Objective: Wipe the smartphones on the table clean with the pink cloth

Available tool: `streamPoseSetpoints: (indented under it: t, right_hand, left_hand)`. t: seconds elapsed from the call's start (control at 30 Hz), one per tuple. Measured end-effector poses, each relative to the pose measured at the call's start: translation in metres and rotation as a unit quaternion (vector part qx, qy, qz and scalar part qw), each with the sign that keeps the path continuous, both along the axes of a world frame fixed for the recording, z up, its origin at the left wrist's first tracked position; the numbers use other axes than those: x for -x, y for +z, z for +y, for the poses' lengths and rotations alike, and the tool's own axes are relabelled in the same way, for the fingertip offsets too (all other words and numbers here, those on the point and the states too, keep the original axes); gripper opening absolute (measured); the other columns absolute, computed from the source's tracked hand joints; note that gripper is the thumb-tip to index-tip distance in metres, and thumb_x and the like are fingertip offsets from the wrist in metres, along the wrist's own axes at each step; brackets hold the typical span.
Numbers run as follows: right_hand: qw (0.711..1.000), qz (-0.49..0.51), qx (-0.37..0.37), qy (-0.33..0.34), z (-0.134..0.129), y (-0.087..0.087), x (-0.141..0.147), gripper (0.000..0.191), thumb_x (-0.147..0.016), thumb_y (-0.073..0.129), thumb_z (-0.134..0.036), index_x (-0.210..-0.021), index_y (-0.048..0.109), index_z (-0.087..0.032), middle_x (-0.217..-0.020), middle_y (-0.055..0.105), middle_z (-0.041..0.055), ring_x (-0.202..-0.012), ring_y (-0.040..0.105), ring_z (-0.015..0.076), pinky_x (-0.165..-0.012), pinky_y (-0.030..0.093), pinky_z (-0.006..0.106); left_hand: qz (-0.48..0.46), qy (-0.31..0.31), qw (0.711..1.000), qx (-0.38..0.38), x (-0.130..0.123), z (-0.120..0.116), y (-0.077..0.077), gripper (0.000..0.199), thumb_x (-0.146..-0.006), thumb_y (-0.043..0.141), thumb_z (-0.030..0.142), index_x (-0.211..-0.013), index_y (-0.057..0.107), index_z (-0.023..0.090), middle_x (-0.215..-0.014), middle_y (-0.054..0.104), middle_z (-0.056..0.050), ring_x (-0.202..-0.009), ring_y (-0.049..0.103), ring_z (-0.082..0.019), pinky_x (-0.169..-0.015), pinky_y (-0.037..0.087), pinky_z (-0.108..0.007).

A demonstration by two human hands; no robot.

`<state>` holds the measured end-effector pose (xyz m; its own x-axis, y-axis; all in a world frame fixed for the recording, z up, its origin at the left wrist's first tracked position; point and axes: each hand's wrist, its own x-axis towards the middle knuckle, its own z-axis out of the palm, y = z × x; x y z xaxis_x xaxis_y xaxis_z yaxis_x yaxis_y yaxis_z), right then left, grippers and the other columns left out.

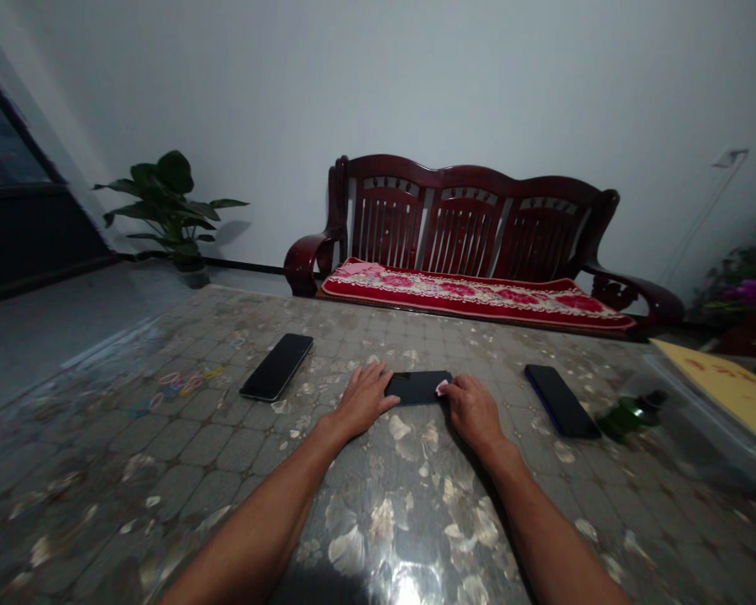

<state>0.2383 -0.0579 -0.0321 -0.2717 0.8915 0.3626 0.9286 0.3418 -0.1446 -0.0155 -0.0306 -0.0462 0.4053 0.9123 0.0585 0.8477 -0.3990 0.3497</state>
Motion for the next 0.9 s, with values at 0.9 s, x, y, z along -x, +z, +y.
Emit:
streamPoseSetpoints:
  t: [0.9]
  right_hand:
    - [0.993, 0.075, 0.019, -0.088, 0.009, -0.009, -0.013, 0.030, -0.096, 0.053, -0.012, -0.105, 0.079, -0.024, -0.095, 0.067, 0.0069, -0.092, 0.062, 0.0204, -0.079, 0.042, 0.028]
  left_hand:
    - [0.008, -0.096, 0.993, -0.067, -0.001, 0.000, -0.010, 0.057, -0.095, 0.067, 0.038, -0.146, 0.049, 0.019, -0.157, 0.047, -0.018, -0.148, 0.043, -0.031, -0.122, 0.037, -0.049]
